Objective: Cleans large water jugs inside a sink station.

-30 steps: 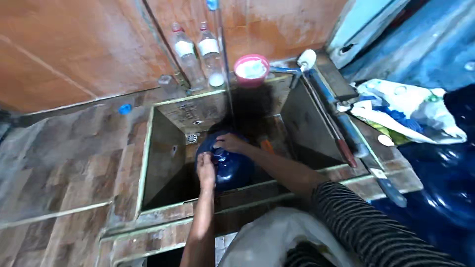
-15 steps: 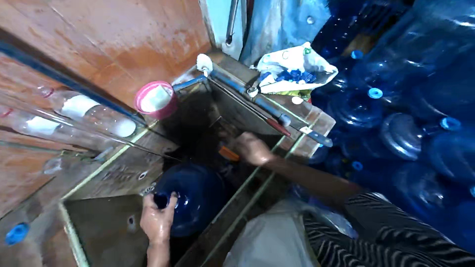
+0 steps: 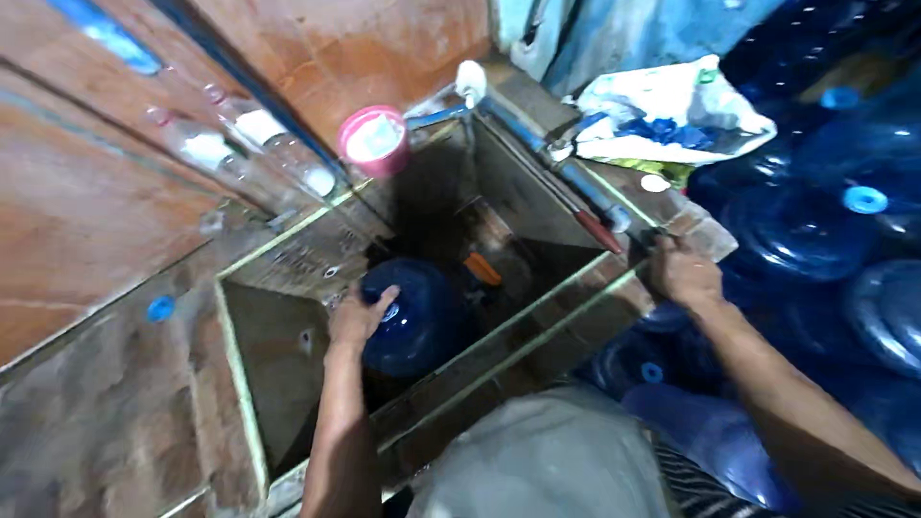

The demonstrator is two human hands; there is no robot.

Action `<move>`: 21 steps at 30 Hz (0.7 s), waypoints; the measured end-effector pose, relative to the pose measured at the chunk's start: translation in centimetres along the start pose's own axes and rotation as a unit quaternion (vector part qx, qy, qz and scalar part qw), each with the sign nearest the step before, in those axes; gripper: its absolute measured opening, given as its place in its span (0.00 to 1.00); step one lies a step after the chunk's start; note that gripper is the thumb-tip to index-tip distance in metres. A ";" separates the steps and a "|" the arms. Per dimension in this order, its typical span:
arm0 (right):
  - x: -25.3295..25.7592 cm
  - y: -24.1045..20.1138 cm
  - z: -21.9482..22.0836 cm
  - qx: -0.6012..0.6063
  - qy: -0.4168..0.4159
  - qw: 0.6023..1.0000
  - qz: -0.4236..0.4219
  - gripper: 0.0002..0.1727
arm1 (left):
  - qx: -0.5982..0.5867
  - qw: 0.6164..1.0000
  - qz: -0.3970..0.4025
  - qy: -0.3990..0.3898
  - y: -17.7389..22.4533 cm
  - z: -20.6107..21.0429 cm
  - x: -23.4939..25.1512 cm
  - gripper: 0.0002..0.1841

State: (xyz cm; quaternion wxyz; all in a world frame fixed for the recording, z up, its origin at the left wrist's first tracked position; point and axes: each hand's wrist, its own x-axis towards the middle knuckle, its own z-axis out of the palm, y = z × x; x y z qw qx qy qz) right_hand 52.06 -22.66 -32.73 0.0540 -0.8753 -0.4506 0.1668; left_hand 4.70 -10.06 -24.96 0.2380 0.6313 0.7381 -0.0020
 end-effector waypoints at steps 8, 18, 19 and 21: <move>-6.3 -2.2 -2.5 0.362 -0.040 0.931 0.007 0.21 | 0.006 0.994 -0.067 0.085 0.9 2.2 -0.9 0.28; -8.7 -19.1 1.4 0.148 -0.425 0.840 -0.302 0.24 | -0.052 0.984 -0.155 0.065 0.9 2.2 -0.2 0.32; -8.7 -20.2 1.1 0.140 -0.429 0.836 -0.312 0.23 | -0.073 0.983 -0.152 0.078 0.8 2.5 -0.2 0.31; -8.6 -21.9 0.3 0.113 -0.436 0.830 -0.329 0.23 | -0.089 0.980 -0.149 0.095 0.6 2.9 -0.1 0.31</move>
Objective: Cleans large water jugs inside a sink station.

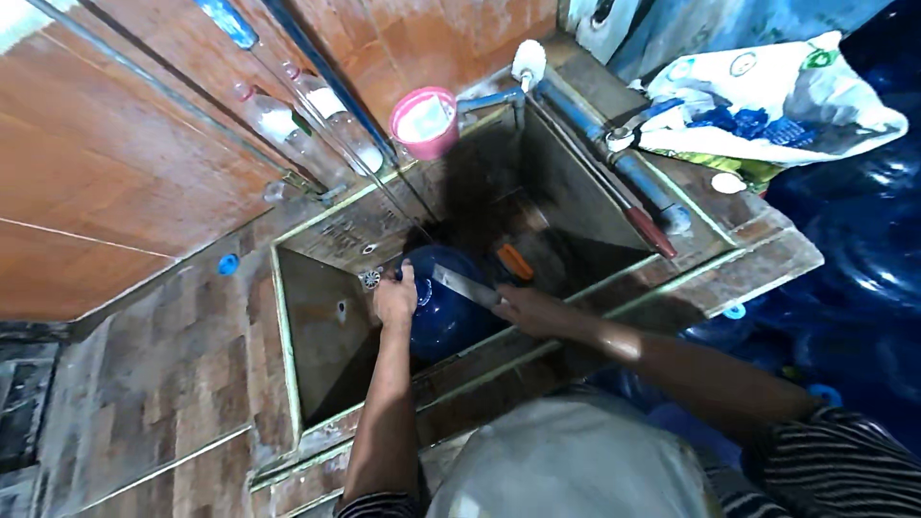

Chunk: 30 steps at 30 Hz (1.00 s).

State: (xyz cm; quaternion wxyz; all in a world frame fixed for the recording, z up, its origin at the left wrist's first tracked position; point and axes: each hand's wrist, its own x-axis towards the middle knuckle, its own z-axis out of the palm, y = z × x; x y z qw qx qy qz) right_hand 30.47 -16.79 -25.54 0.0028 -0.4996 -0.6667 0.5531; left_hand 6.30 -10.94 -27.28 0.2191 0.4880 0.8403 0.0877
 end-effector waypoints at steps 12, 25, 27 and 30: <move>3.0 -3.7 -1.8 -0.117 -0.052 0.990 0.063 0.21 | -0.005 0.999 0.031 -0.011 0.1 -0.3 0.1 0.26; 8.4 -5.6 0.9 -0.235 0.005 0.972 0.016 0.22 | -0.094 0.995 0.019 -0.016 -1.1 -0.3 0.4 0.24; 7.5 -4.4 0.1 -0.215 -0.003 0.976 0.034 0.23 | -0.103 0.994 0.031 -0.025 -1.0 -0.3 0.6 0.23; 5.8 -2.7 -2.2 -0.202 -0.003 0.978 0.047 0.22 | -0.194 0.979 0.060 -0.013 -1.7 0.1 0.7 0.24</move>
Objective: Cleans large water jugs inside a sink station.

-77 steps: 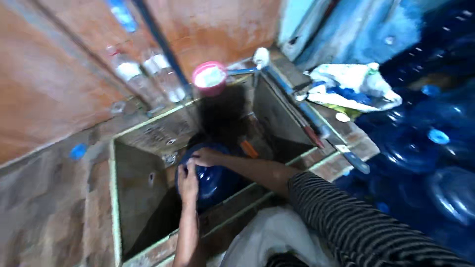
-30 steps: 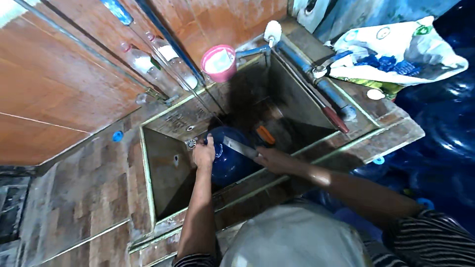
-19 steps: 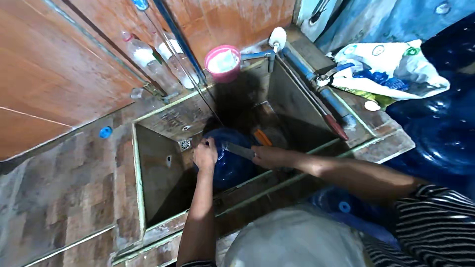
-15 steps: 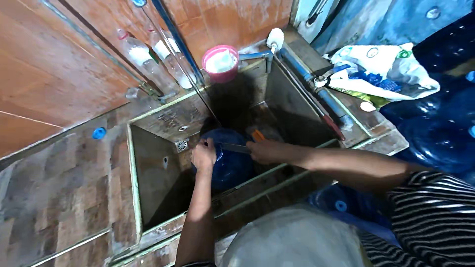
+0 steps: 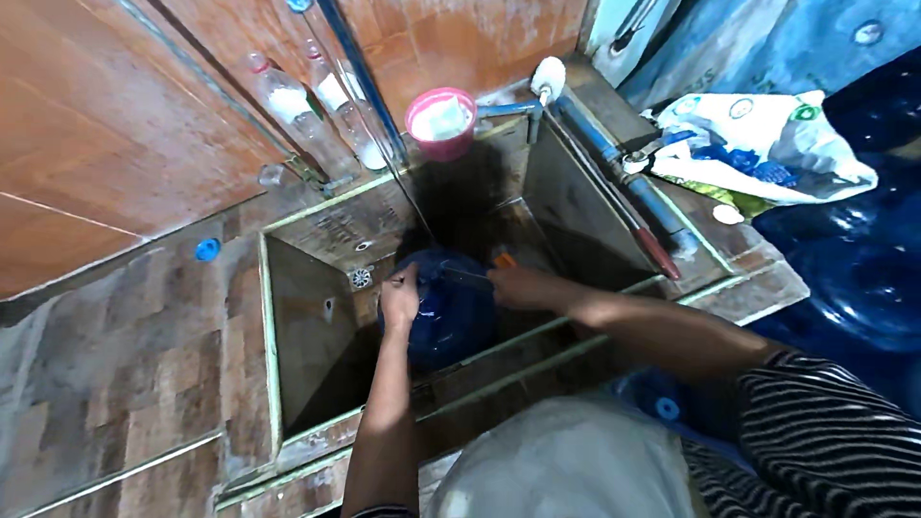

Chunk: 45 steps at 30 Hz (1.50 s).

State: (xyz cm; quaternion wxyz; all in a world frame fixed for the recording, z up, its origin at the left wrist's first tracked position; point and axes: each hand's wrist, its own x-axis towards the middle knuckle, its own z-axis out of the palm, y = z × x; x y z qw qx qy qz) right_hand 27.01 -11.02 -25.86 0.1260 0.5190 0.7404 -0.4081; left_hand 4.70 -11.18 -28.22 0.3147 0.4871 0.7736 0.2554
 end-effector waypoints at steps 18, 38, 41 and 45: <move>-18.4 22.1 10.6 0.109 0.429 0.818 0.369 0.23 | 0.054 0.962 0.232 0.131 -8.2 2.3 -8.1 0.13; -7.7 14.4 -3.6 0.187 0.452 0.872 -0.025 0.13 | -0.284 0.959 0.012 -0.020 -0.7 5.8 -11.1 0.16; -8.0 23.1 -9.6 0.110 0.561 0.816 0.078 0.17 | -0.241 0.957 0.022 0.159 -4.0 5.4 -9.4 0.27; -8.8 28.9 -13.9 0.067 0.528 0.799 0.279 0.41 | -0.225 0.953 0.018 0.200 -3.3 6.2 -6.2 0.46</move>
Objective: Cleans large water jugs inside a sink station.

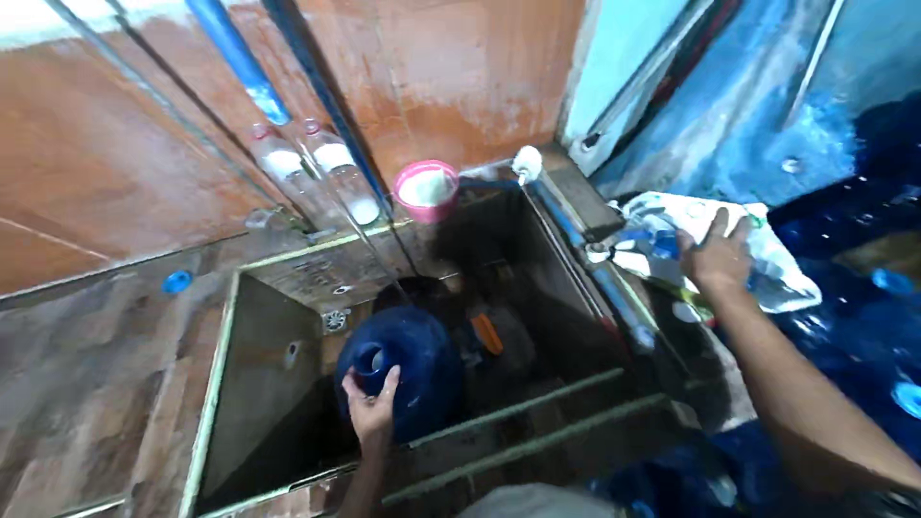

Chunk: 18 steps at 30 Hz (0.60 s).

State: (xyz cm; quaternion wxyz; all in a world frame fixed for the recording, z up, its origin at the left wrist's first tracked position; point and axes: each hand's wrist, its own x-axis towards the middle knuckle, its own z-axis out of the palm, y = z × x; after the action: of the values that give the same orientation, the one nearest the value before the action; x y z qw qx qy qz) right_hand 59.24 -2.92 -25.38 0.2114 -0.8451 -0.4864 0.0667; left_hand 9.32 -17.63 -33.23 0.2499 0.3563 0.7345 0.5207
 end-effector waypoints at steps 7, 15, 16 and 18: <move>-6.0 -7.6 6.3 0.069 -0.021 0.948 -0.311 0.29 | 0.035 0.995 0.013 -0.092 4.3 5.2 8.5 0.41; -8.1 -18.8 10.9 0.087 -0.274 0.891 -0.351 0.23 | 0.148 0.988 -0.034 -0.034 7.1 12.8 16.9 0.46; -7.9 -20.3 11.2 0.071 -0.286 0.881 -0.369 0.22 | 0.179 0.979 -0.020 -0.092 7.6 13.0 16.8 0.45; -6.6 -24.0 11.2 0.032 -0.301 0.865 -0.400 0.24 | 0.180 0.956 0.012 -0.231 7.8 12.5 16.9 0.46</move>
State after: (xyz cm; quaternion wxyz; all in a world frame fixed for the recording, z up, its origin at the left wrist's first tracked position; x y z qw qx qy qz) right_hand 33.22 5.19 -25.98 0.0904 -0.5092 -0.8206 0.2432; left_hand 10.09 4.49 -30.00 0.3383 0.5146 0.7342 0.2858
